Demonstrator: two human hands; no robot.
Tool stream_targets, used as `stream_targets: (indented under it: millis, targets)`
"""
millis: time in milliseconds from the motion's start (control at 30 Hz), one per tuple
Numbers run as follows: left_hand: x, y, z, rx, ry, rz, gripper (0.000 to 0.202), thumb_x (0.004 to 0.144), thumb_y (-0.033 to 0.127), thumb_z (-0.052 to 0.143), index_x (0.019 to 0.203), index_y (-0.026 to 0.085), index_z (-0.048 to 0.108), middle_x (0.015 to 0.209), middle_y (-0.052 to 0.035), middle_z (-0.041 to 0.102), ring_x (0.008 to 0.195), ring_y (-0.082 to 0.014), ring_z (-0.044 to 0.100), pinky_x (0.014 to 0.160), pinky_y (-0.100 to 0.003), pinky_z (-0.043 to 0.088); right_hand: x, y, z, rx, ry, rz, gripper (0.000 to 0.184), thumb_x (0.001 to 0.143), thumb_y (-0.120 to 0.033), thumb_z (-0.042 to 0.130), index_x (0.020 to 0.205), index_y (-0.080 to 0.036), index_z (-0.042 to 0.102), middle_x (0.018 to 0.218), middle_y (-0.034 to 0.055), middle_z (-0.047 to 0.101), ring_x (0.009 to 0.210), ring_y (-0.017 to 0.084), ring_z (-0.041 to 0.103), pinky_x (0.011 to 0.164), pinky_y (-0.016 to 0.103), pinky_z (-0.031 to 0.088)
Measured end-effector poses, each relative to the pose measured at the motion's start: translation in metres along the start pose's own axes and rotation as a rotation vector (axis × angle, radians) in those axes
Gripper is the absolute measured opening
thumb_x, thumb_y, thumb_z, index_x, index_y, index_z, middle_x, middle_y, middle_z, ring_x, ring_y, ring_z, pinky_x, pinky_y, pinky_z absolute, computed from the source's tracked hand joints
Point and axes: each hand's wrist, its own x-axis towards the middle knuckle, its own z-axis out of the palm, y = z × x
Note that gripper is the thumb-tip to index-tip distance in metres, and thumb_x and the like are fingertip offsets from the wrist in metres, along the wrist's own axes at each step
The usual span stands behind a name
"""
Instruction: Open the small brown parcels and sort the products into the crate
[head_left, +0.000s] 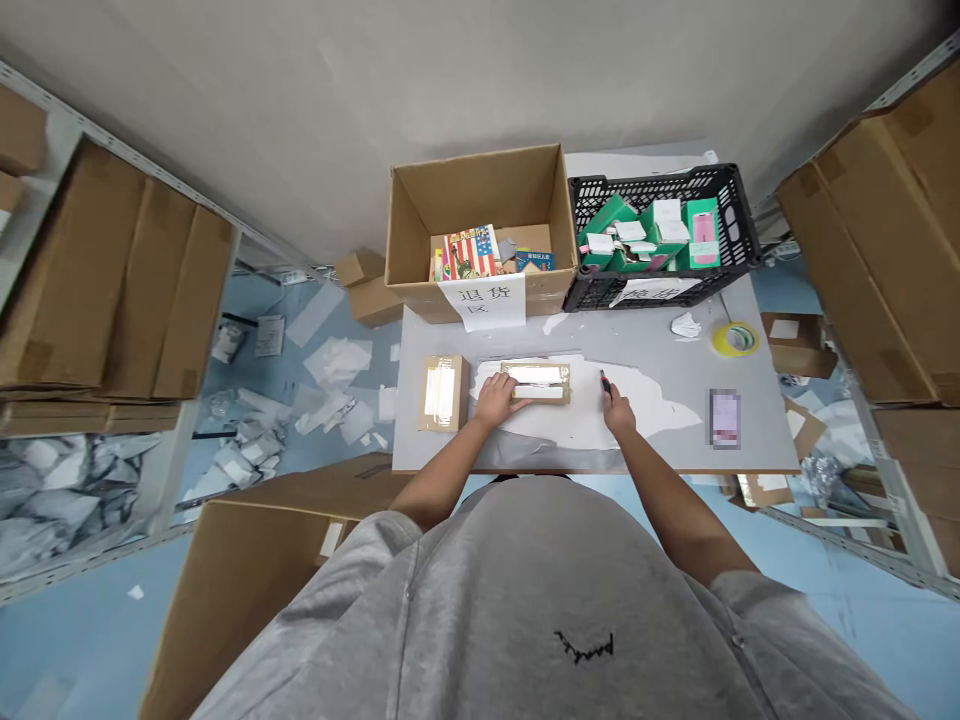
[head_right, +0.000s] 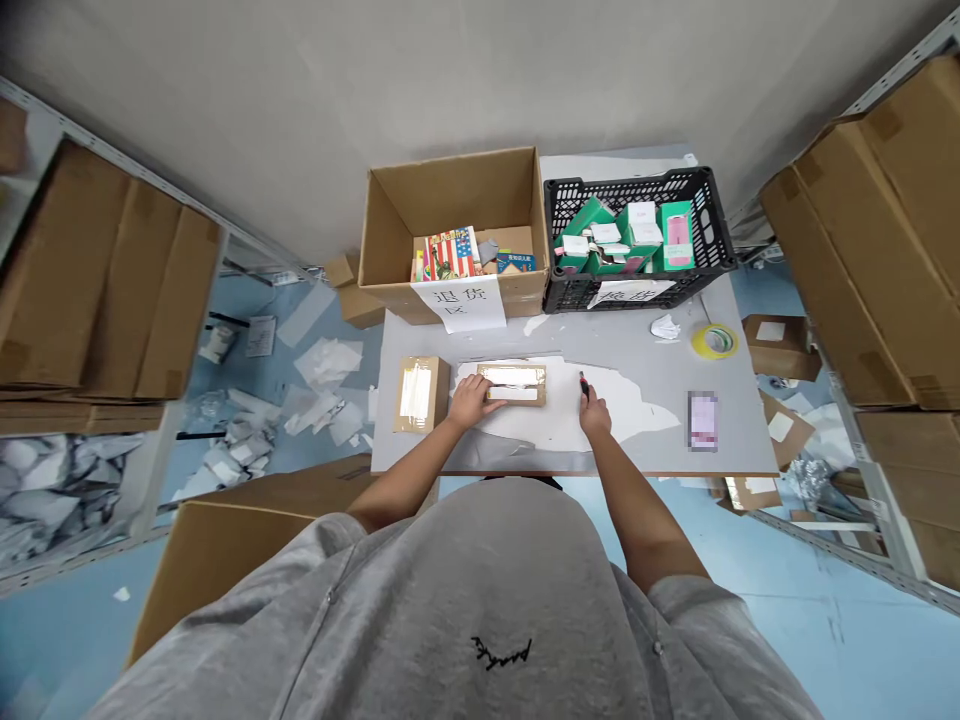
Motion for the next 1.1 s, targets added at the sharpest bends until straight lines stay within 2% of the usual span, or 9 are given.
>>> stream_targets:
  millis: [67, 167, 300, 400, 467, 567, 633, 833, 1100]
  targets:
    - [-0.010, -0.005, -0.007, -0.059, 0.018, -0.065, 0.042, 0.103, 0.055, 0.045, 0.108, 0.021, 0.069, 0.111, -0.0085, 0.067, 0.109, -0.0196, 0.060, 0.094, -0.031, 0.047, 0.001, -0.007, 0.000, 0.012, 0.141, -0.005, 0.053, 0.103, -0.045, 0.046, 0.142, -0.015, 0.065, 0.128, 0.0212, 0.061, 0.122, 0.037, 0.057, 0.106, 0.054, 0.045]
    - [-0.019, -0.008, -0.015, -0.155, -0.011, -0.160, 0.042, 0.106, 0.047, 0.038, 0.095, 0.022, 0.070, 0.102, -0.0054, 0.069, 0.097, -0.0147, 0.063, 0.083, -0.026, 0.048, -0.011, -0.024, -0.004, 0.086, 0.285, -0.099, 0.040, 0.101, -0.047, 0.051, 0.112, -0.017, 0.075, 0.125, 0.0162, 0.065, 0.121, 0.032, 0.058, 0.103, 0.044, 0.047]
    - [-0.026, -0.008, -0.017, -0.235, -0.095, -0.199, 0.021, 0.100, 0.038, 0.053, 0.103, 0.024, 0.069, 0.107, -0.0032, 0.070, 0.094, -0.0135, 0.066, 0.077, -0.024, 0.049, -0.040, -0.067, -0.003, 0.294, 0.179, -0.254, 0.040, 0.100, -0.055, 0.057, 0.094, -0.019, 0.074, 0.092, 0.0087, 0.073, 0.085, 0.023, 0.067, 0.081, 0.032, 0.051]
    - [-0.025, -0.005, -0.015, -0.188, -0.095, -0.202, 0.026, 0.093, 0.033, 0.063, 0.118, 0.025, 0.065, 0.122, -0.0062, 0.065, 0.102, -0.0178, 0.066, 0.081, -0.028, 0.053, -0.058, -0.099, 0.007, 0.209, 0.002, -0.377, 0.050, 0.107, -0.054, 0.044, 0.086, -0.021, 0.074, 0.079, 0.0061, 0.072, 0.077, 0.021, 0.066, 0.078, 0.031, 0.050]
    - [-0.020, -0.002, -0.012, -0.109, -0.021, -0.189, 0.037, 0.089, 0.032, 0.068, 0.124, 0.023, 0.063, 0.132, -0.0108, 0.061, 0.117, -0.0249, 0.062, 0.094, -0.036, 0.055, -0.065, -0.112, 0.015, 0.098, -0.067, -0.470, 0.045, 0.109, -0.044, 0.043, 0.088, -0.021, 0.076, 0.089, 0.0078, 0.075, 0.088, 0.023, 0.068, 0.086, 0.033, 0.050]
    - [-0.005, -0.003, -0.007, -0.025, 0.086, -0.110, 0.058, 0.088, 0.032, 0.070, 0.143, 0.023, 0.054, 0.153, -0.0162, 0.049, 0.143, -0.0340, 0.046, 0.115, -0.049, 0.048, -0.071, -0.116, 0.028, -0.024, -0.021, -0.629, 0.024, 0.099, -0.030, 0.060, 0.113, -0.020, 0.076, 0.121, 0.0119, 0.071, 0.119, 0.029, 0.061, 0.105, 0.039, 0.046]
    - [0.009, -0.008, -0.005, -0.008, 0.063, -0.046, 0.062, 0.092, 0.032, 0.066, 0.150, 0.023, 0.048, 0.159, -0.0157, 0.046, 0.148, -0.0336, 0.041, 0.120, -0.050, 0.043, -0.072, -0.115, 0.035, -0.051, 0.058, -0.642, 0.037, 0.094, -0.028, 0.066, 0.129, -0.019, 0.071, 0.134, 0.0146, 0.064, 0.130, 0.031, 0.053, 0.112, 0.043, 0.042]
    - [0.039, -0.033, -0.011, 0.025, -0.081, 0.007, 0.048, 0.098, 0.039, 0.059, 0.143, 0.021, 0.059, 0.137, -0.0137, 0.063, 0.126, -0.0241, 0.059, 0.106, -0.036, 0.050, -0.070, -0.120, 0.050, -0.037, 0.231, -0.446, 0.059, 0.088, -0.034, 0.072, 0.141, -0.014, 0.055, 0.143, 0.0215, 0.048, 0.135, 0.037, 0.041, 0.115, 0.050, 0.038]
    - [0.045, -0.037, -0.012, 0.048, -0.021, 0.032, 0.041, 0.105, 0.046, 0.043, 0.123, 0.020, 0.070, 0.119, -0.0114, 0.072, 0.112, -0.0193, 0.064, 0.099, -0.029, 0.049, -0.054, -0.129, 0.054, -0.007, 0.312, -0.287, 0.065, 0.080, -0.035, 0.075, 0.134, -0.014, 0.047, 0.135, 0.0227, 0.050, 0.128, 0.039, 0.045, 0.111, 0.050, 0.041]
